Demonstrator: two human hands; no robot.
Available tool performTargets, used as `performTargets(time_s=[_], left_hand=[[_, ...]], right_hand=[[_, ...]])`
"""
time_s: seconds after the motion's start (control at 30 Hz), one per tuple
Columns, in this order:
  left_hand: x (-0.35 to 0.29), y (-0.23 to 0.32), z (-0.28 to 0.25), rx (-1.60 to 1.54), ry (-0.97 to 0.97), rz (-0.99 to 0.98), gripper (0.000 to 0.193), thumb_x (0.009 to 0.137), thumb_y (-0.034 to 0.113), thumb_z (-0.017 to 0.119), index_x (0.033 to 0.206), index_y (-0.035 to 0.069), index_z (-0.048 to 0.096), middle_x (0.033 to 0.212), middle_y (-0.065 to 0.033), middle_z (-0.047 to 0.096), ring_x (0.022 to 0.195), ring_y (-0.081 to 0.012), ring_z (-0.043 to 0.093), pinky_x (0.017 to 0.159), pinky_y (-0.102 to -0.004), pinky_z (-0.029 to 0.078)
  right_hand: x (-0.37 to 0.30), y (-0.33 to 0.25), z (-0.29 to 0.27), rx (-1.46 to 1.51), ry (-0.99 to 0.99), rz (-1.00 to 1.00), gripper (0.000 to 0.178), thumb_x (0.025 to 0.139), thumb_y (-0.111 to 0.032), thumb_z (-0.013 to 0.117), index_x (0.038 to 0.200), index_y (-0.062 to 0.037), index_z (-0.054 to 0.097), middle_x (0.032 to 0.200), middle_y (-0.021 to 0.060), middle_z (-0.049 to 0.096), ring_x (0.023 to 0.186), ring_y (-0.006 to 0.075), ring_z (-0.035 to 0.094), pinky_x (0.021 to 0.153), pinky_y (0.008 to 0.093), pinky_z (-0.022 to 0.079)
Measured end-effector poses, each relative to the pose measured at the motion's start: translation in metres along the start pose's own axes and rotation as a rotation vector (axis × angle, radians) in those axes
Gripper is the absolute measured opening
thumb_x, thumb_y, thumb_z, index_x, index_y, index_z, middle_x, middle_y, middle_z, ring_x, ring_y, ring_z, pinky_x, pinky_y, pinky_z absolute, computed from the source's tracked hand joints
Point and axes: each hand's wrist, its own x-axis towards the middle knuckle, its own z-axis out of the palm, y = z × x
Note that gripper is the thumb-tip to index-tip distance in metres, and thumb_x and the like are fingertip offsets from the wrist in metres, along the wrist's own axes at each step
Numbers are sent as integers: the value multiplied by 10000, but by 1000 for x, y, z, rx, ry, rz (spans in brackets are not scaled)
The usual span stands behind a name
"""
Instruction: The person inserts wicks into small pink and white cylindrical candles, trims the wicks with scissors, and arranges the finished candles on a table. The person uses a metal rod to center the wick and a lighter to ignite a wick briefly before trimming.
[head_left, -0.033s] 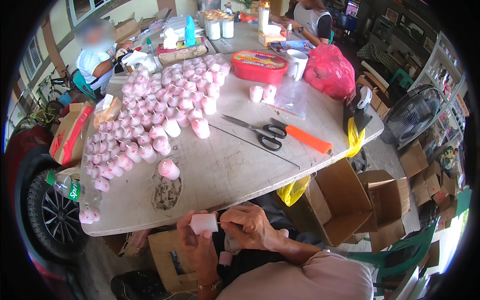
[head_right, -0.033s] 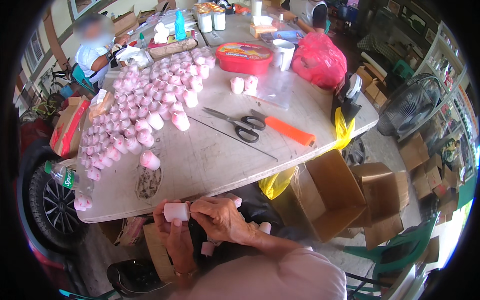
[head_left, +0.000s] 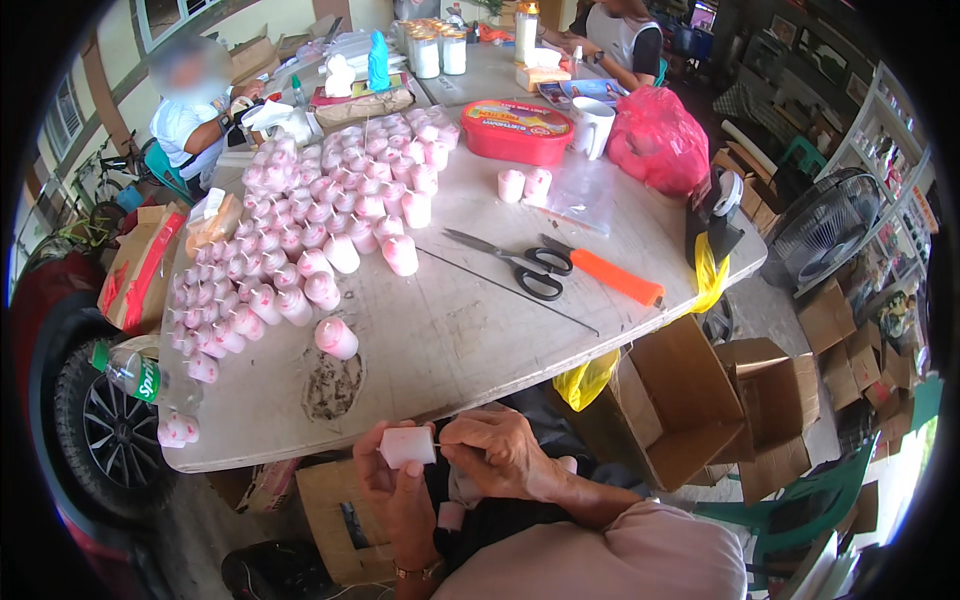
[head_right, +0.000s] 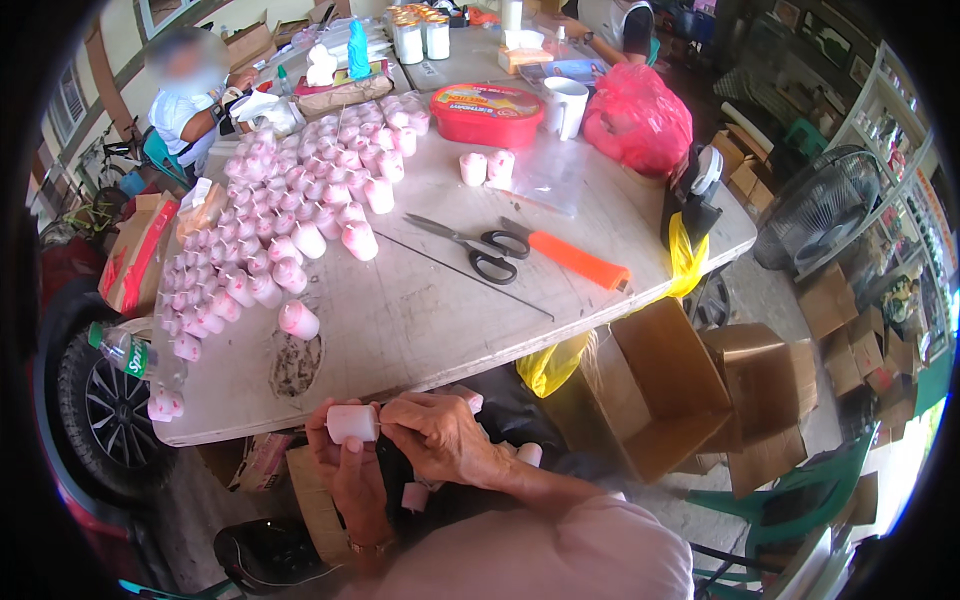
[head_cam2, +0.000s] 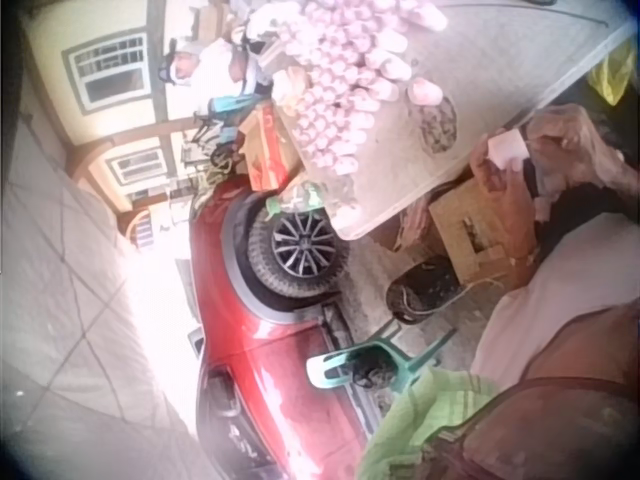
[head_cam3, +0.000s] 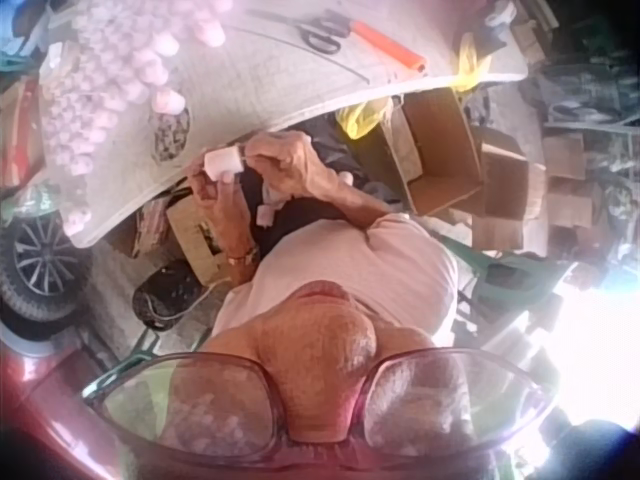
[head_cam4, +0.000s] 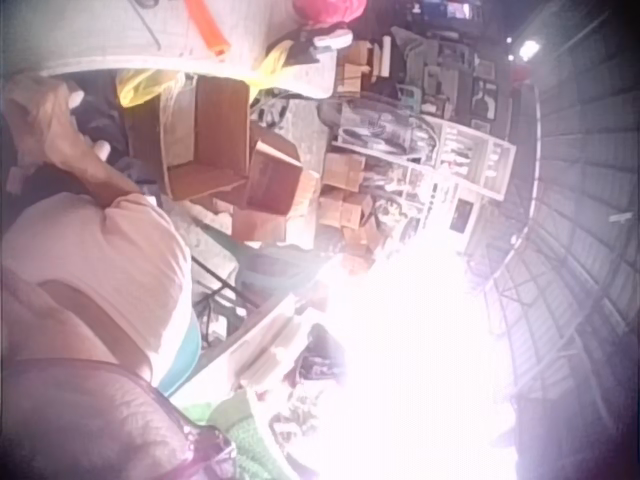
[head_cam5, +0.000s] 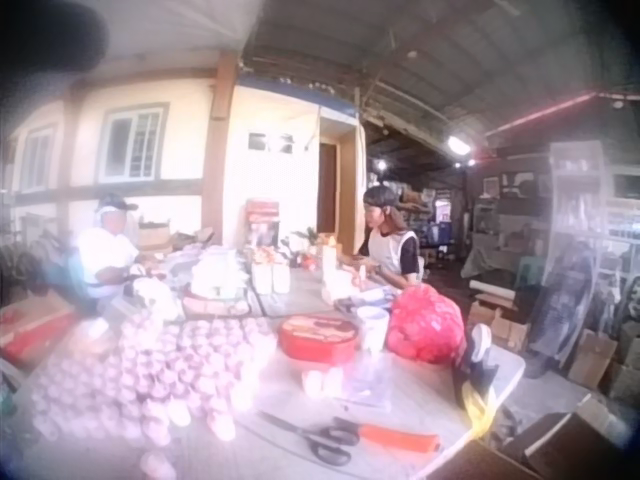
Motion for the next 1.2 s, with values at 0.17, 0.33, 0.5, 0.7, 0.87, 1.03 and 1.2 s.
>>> performTargets(time_s=[0.17,0.33,0.5,0.7,0.87,1.03,1.2], left_hand=[[4,-1,2,-12,-15,-1,561,803,124,734,1282,29,456,1169,-125,555,1113,-242,556,1033,-452,447],[2,0,4,12,-17,-14,569,797,104,729,1287,24,450,1184,-132,552,1096,-238,559,1026,-441,451],[2,0,2,43,-56,-29,578,803,103,719,1302,23,439,1186,-146,549,1101,-242,554,1007,-414,454],[3,-1,-1,38,-24,-27,572,799,94,716,1298,22,447,1165,-147,560,1080,-254,569,994,-400,460],[5,1,-4,71,3,-22,569,786,111,735,1280,20,467,1137,-142,573,1058,-266,583,973,-405,476],[7,2,2,126,-25,26,566,773,104,740,1269,14,481,1118,-128,584,1042,-248,591,951,-389,485],[7,3,2,298,-20,58,535,749,16,687,1253,-10,512,1112,-131,617,1037,-209,601,933,-344,479]], right_hand=[[4,1,-1,-7,10,-36,122,760,-2,691,841,-40,608,736,63,605,668,270,612,623,358,469],[4,-1,-1,-16,20,-17,116,764,-16,696,832,-41,606,733,54,610,670,262,618,629,356,471],[2,3,1,-20,32,-40,104,775,-11,690,832,-42,609,722,51,617,658,248,627,628,341,473],[1,4,1,50,29,39,96,799,-27,698,862,-34,627,748,63,628,676,255,627,651,325,484],[2,4,-3,36,16,53,93,830,-31,675,896,-11,613,766,107,639,659,261,629,592,331,471],[3,2,-3,-25,28,35,79,819,-31,682,865,-25,618,774,99,636,685,262,632,632,332,492],[-4,5,-3,-14,69,96,69,810,-34,674,819,-39,605,743,112,606,643,276,610,600,333,484]])
